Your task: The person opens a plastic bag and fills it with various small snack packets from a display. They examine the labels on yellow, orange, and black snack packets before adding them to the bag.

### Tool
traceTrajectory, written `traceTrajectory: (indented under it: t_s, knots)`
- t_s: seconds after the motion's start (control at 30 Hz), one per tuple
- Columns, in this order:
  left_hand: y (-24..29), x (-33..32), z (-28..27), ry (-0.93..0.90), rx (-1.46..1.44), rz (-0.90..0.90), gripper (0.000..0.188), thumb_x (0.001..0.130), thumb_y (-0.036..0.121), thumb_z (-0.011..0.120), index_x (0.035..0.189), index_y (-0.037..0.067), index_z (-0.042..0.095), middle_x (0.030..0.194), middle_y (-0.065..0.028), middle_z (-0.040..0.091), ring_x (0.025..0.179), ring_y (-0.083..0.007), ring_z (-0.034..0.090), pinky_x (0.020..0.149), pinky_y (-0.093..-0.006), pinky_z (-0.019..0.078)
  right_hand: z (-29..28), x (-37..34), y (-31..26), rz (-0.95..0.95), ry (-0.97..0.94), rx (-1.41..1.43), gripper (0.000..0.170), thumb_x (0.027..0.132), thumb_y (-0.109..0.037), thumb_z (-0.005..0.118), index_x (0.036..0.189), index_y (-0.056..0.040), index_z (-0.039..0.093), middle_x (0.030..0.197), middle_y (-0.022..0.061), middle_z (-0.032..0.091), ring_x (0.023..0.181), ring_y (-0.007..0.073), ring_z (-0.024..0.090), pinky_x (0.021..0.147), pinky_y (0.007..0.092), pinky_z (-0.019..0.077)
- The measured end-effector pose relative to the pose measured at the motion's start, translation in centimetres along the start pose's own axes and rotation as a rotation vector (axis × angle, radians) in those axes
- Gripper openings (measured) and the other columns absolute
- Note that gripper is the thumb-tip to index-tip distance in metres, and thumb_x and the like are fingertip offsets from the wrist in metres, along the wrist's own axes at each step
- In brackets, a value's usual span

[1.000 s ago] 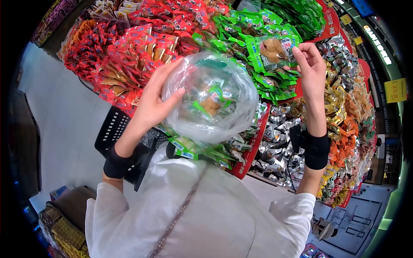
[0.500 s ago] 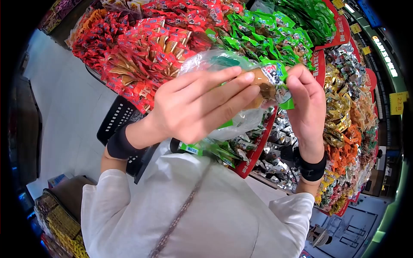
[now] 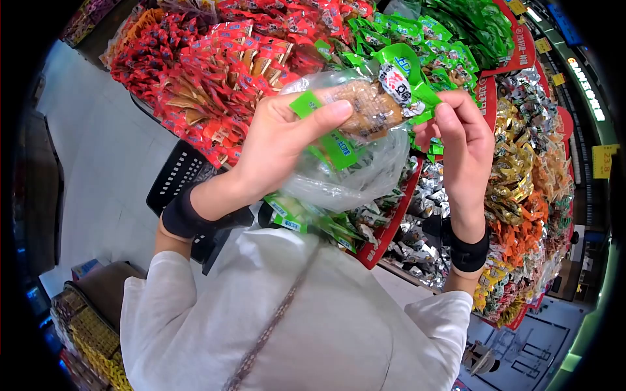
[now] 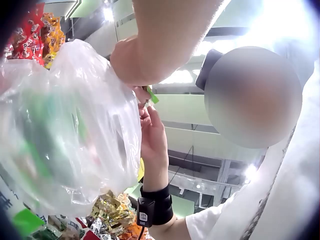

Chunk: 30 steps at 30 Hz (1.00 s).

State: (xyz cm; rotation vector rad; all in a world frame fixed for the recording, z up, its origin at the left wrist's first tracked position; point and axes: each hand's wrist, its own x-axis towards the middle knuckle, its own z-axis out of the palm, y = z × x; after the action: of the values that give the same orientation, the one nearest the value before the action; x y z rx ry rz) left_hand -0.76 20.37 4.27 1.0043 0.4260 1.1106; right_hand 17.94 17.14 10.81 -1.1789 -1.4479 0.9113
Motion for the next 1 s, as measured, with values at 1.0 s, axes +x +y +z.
traceTrajectory:
  t_s: [1.0]
  knots:
    - [0.0,-1.1,0.3,-0.147,0.070,-0.093,0.029,0.089,0.015,0.045,0.115,0.002,0.052,0.091,0.0022,0.058,0.075,-0.0011,0.047,0.061,-0.0178,0.0376,-0.9,2.0,1.3,0.205,-0.089,0.238,0.017,0.088,-0.023,0.047,0.081,-0.0069,0.050,0.066,-0.0034,0.049,0.053,0.0028,0.046,0.042,0.0151,0.0318]
